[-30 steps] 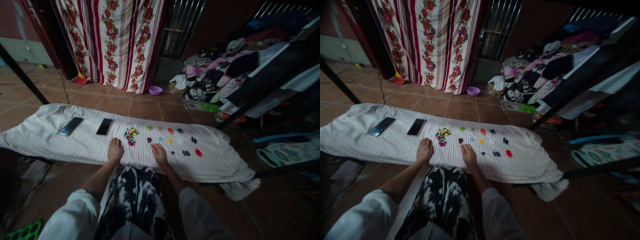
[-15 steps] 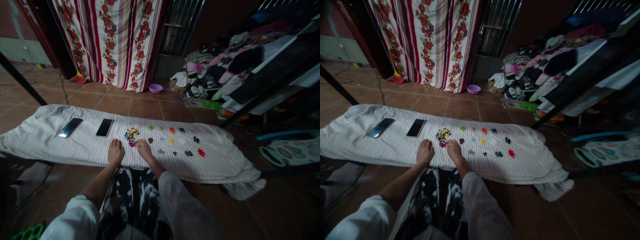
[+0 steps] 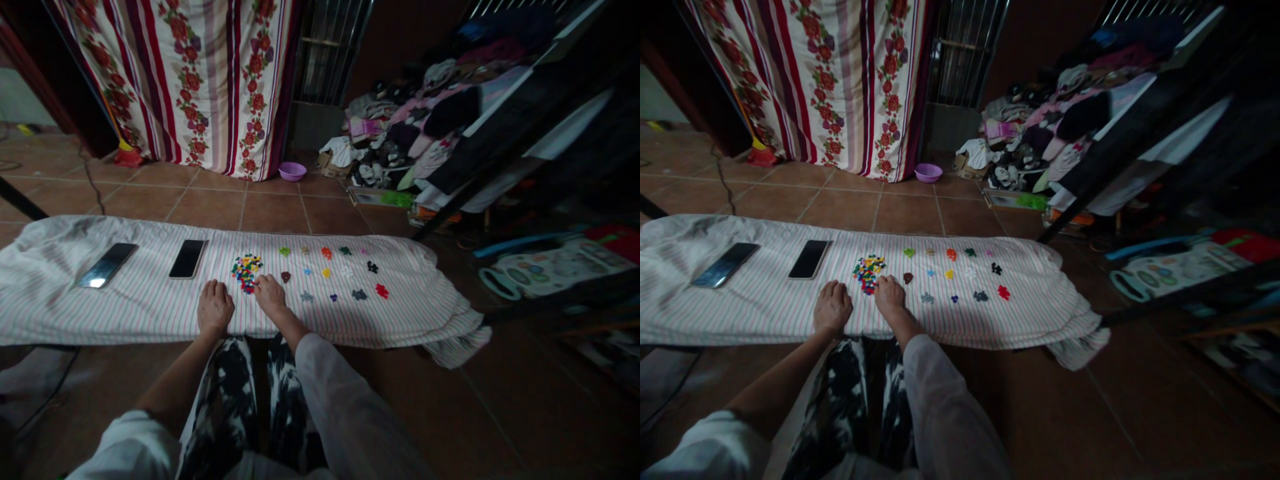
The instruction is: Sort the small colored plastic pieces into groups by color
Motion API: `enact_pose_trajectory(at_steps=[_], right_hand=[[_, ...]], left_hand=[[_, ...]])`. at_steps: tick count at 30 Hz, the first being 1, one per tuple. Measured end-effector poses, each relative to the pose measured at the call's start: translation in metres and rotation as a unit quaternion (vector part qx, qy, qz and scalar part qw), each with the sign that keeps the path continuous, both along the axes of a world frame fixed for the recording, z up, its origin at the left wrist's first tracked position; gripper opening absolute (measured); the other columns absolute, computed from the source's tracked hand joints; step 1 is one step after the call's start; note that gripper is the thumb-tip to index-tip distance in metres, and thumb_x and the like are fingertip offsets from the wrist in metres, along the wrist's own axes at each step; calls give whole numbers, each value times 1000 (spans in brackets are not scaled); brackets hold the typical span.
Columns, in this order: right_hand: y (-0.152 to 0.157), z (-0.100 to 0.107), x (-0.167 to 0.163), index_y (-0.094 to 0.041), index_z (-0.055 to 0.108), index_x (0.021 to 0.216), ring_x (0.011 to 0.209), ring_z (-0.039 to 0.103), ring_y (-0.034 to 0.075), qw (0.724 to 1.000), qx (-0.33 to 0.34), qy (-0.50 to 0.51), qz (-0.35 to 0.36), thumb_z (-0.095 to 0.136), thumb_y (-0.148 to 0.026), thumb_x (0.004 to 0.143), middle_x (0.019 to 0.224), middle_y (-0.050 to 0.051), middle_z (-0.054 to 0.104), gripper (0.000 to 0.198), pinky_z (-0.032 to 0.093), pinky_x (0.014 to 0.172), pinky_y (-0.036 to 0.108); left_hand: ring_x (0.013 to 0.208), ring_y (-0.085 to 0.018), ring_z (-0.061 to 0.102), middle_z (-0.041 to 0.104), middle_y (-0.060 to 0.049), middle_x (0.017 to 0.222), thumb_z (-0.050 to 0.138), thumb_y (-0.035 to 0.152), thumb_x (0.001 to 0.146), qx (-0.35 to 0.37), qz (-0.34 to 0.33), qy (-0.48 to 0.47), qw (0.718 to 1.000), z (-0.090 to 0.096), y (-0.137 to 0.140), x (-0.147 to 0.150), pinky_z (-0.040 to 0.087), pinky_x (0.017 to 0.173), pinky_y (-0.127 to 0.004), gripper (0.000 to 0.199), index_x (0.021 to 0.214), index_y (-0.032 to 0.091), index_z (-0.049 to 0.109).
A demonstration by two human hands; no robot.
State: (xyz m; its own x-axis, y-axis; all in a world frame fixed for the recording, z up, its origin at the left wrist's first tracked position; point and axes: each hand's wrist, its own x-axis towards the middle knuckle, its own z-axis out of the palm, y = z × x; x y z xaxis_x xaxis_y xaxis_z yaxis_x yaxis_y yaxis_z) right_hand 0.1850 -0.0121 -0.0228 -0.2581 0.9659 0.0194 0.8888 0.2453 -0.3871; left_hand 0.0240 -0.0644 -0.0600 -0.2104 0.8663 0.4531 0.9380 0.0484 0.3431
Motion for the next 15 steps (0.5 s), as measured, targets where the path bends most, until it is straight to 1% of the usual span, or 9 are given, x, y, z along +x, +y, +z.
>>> enact_pose_trajectory(at_steps=[3,7,12,15], right_hand=[[-1,0,1,-23,63,106,96,61,17,1000,2,5,-5,51,-25,93,106,5,63,17,43,79,26],[1,-3,2,-24,63,99,94,60,17,999,4,38,-24,54,-24,90,101,4,65,13,42,77,25],[4,-11,9,-22,61,92,87,61,16,993,14,109,-31,56,-21,85,91,3,68,8,42,76,25],[3,-15,17,-23,59,92,85,61,16,988,21,152,-31,56,-17,82,89,1,68,11,43,75,25]], left_hand=[[122,-33,50,59,-21,119,41,19,85,17,-1,18,1000,-3,1,-2,40,106,-50,29,106,10,59],[119,-33,51,60,-22,117,41,19,86,32,1,43,999,-7,2,-4,42,104,-49,28,105,9,60],[118,-33,54,62,-20,115,43,18,87,49,1,60,997,-8,2,-5,44,104,-48,28,105,9,61],[118,-33,53,61,-21,114,42,19,88,46,-3,64,997,-9,3,-5,43,104,-47,28,105,8,61]])
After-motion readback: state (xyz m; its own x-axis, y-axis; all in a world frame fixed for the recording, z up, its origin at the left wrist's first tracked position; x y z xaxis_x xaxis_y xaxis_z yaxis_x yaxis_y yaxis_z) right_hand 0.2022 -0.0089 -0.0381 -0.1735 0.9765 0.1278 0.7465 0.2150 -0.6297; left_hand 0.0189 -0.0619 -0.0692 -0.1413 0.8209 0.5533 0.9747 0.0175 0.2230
